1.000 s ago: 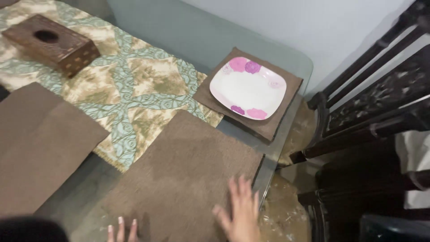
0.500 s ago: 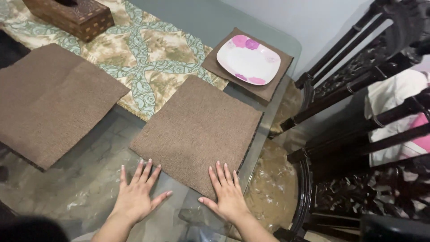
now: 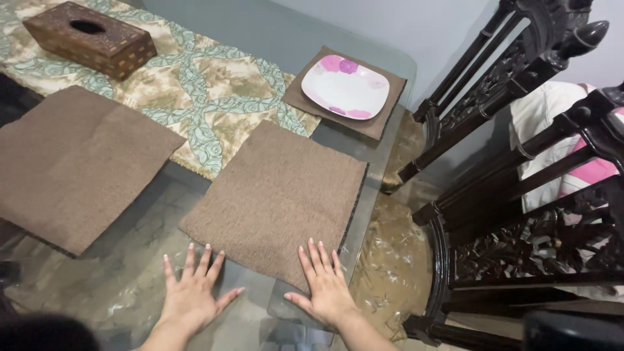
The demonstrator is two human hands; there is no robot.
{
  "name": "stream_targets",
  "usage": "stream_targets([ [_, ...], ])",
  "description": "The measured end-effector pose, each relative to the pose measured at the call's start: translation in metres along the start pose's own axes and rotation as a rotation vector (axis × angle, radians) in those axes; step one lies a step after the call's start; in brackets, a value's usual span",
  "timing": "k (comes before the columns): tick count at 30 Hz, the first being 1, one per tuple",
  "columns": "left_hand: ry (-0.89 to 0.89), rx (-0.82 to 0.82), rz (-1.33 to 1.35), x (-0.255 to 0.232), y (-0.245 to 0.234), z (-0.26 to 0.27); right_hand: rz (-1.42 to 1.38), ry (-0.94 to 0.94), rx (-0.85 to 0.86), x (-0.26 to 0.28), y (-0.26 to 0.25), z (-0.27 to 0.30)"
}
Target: Placing placemats and dinner plates onto a dining table.
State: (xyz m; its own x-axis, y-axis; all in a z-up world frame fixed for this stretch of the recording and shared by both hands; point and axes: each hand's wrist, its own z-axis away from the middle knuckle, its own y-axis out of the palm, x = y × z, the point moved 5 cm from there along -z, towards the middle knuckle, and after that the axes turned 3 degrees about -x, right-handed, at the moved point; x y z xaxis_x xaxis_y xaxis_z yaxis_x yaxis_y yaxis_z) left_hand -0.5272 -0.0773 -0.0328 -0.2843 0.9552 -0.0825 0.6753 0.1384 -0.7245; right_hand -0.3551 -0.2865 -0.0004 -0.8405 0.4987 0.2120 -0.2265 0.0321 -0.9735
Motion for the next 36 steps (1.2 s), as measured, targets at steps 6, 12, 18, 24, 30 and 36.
stream_targets([
  [6,0.013,0.006,-0.013,-0.001,0.005,0.005,-0.005,0.007,0.093,0.002,-0.005,0.0],
  [12,0.01,0.029,-0.008,-0.003,0.008,0.0,-0.006,-0.08,0.05,-0.027,-0.006,0.004],
  [18,-0.016,0.047,-0.049,-0.003,0.012,-0.001,0.043,-0.231,-0.03,-0.039,0.022,0.01],
  [24,-0.052,0.011,-0.094,-0.004,0.013,-0.003,0.13,-0.353,-0.32,-0.05,0.046,0.006],
  [30,-0.133,0.075,-0.137,-0.01,0.011,0.005,0.122,-0.417,-0.397,-0.055,0.036,0.003],
  [36,-0.735,0.958,-0.091,-0.019,-0.021,0.021,0.006,-0.433,-0.156,-0.076,0.057,-0.007],
])
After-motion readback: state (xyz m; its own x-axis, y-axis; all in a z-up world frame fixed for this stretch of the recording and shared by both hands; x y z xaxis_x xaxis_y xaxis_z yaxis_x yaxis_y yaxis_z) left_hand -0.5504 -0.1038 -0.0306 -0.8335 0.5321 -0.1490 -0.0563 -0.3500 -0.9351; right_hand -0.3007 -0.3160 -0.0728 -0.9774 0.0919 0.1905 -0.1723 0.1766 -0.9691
